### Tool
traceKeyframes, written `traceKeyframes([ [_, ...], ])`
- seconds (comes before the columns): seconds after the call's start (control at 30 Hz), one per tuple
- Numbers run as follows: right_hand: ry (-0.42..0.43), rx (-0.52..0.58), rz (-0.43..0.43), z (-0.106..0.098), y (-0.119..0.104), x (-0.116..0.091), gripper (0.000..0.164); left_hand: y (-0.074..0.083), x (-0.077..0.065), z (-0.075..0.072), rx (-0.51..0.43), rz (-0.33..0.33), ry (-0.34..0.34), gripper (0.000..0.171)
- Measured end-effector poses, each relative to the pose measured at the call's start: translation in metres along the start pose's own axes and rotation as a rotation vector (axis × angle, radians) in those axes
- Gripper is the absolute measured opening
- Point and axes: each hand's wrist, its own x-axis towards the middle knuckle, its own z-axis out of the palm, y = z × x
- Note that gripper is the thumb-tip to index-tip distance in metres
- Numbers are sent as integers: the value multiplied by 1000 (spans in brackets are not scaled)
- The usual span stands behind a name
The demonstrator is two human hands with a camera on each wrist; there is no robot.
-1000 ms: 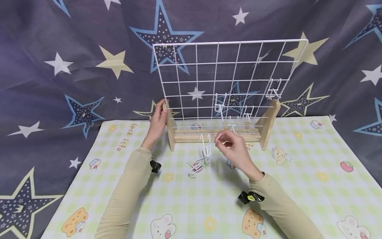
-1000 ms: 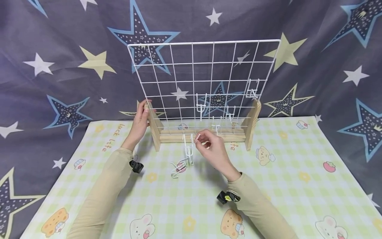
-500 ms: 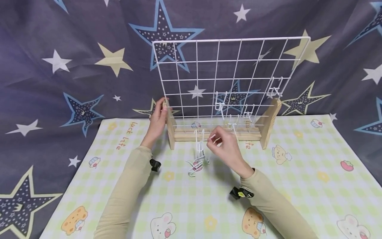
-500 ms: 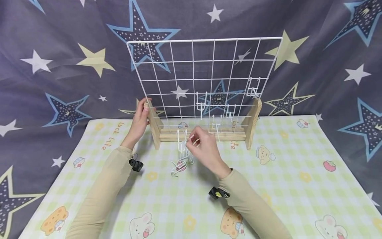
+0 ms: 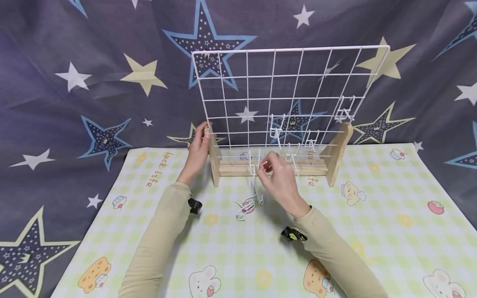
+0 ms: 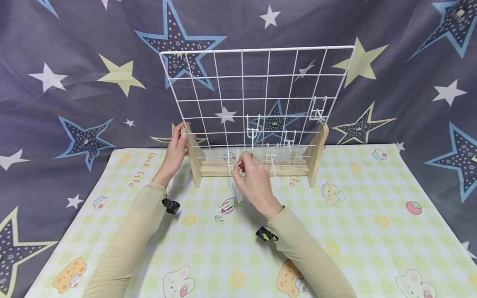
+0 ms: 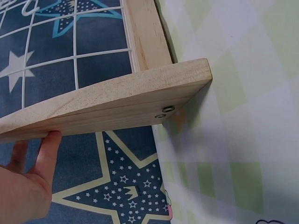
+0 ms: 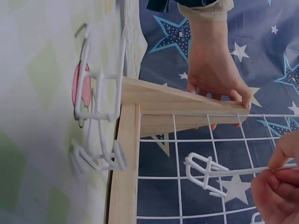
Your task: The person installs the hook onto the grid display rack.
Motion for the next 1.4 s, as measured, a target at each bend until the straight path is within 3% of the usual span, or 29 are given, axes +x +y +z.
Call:
traceKeyframes([
  [0.3, 85, 12, 21, 2, 2, 14, 11, -1, 3, 0, -2, 1, 5, 40],
  [0.57, 116, -19, -8, 4, 3, 12, 10, -4, 1, 2, 9, -4, 5, 39],
  [1.03, -32, -67, -41, 21, 11, -5, 11, -2, -1, -1, 15, -20, 29, 39],
  [1.4, -132, -120, -22, 20, 14, -17, 16, -2, 1, 1, -13, -28, 14, 40],
])
